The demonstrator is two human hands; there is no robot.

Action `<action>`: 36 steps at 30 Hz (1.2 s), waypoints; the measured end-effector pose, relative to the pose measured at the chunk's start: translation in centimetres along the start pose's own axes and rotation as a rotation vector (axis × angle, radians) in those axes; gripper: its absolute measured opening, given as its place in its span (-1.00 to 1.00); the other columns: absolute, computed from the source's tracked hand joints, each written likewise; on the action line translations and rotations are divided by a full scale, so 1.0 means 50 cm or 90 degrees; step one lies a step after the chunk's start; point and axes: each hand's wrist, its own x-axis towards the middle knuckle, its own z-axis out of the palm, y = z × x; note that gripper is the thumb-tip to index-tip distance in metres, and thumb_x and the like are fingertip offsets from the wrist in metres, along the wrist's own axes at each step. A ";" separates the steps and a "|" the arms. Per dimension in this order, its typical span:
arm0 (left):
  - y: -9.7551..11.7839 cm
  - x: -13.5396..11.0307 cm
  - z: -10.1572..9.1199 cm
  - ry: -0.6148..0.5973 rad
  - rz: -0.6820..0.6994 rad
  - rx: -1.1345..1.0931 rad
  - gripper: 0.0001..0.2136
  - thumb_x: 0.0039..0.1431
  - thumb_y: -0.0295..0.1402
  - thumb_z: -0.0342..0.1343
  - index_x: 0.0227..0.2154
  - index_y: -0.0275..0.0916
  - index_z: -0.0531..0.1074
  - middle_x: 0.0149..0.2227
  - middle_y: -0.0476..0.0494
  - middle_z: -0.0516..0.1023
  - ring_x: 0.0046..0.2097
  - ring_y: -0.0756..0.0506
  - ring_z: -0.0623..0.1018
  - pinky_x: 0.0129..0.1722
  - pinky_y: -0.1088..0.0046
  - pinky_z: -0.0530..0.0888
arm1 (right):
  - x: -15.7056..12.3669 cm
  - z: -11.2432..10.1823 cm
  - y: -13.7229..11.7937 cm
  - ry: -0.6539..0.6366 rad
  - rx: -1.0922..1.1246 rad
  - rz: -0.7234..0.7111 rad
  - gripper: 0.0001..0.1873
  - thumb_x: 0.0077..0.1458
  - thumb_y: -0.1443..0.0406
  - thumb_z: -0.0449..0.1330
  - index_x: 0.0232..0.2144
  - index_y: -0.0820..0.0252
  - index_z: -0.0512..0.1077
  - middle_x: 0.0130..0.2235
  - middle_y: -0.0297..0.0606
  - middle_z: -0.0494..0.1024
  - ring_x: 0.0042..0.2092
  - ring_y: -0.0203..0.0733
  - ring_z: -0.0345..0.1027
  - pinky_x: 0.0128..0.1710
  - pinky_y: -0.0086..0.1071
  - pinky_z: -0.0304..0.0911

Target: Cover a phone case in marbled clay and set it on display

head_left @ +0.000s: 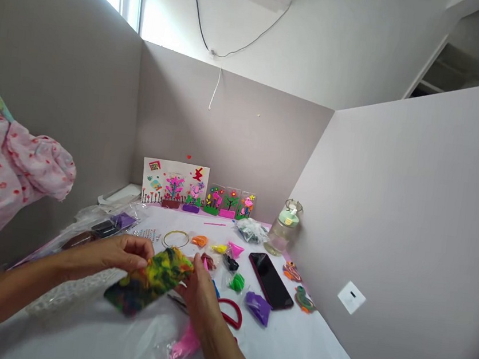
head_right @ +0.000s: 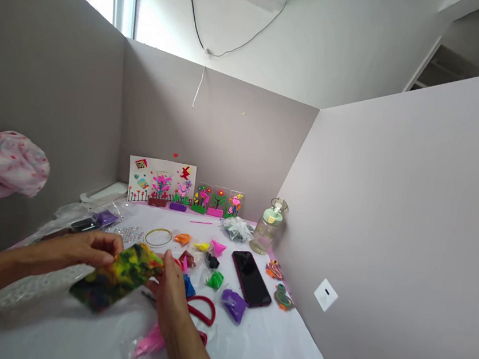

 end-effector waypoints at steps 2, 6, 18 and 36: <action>0.013 0.003 -0.009 0.095 0.069 0.051 -0.80 0.05 -0.09 0.37 -0.41 -0.08 0.60 -0.37 -0.04 0.61 -0.29 -0.14 0.56 -0.28 0.42 0.47 | 0.006 -0.007 -0.006 0.014 0.023 0.002 -0.35 -0.05 -0.24 0.34 -0.28 0.23 0.57 -0.22 -0.09 0.68 -0.21 -0.11 0.53 -0.22 -0.33 0.35; 0.016 -0.014 -0.005 0.286 0.344 0.347 -0.91 0.14 -0.18 0.31 -0.34 0.02 0.69 -0.24 -0.14 0.67 -0.13 -0.29 0.58 -0.03 0.20 0.51 | 0.009 -0.017 -0.015 0.005 0.031 0.016 -0.30 -0.04 -0.27 0.30 -0.27 0.27 0.58 -0.16 -0.02 0.70 -0.17 -0.12 0.54 -0.19 -0.34 0.36; -0.069 -0.043 0.053 0.227 0.448 0.385 -0.73 0.41 -0.21 0.05 -0.21 0.07 0.69 -0.25 -0.17 0.70 -0.13 -0.24 0.62 0.23 0.02 0.41 | 0.026 -0.024 0.010 0.002 0.027 0.044 -0.28 -0.11 -0.28 0.34 -0.28 0.26 0.55 -0.31 -0.14 0.65 -0.35 -0.17 0.49 -0.38 -0.38 0.34; -0.026 0.201 -0.217 0.544 0.128 -0.092 -0.85 0.27 -0.32 0.26 -0.22 -0.30 0.49 -0.26 -0.07 0.59 -0.28 -0.07 0.59 -0.26 0.35 0.55 | 0.022 -0.029 0.025 -0.050 0.021 0.069 -0.31 0.05 -0.25 0.26 -0.38 0.33 0.56 -0.38 -0.08 0.68 -0.49 -0.30 0.44 -0.45 -0.46 0.26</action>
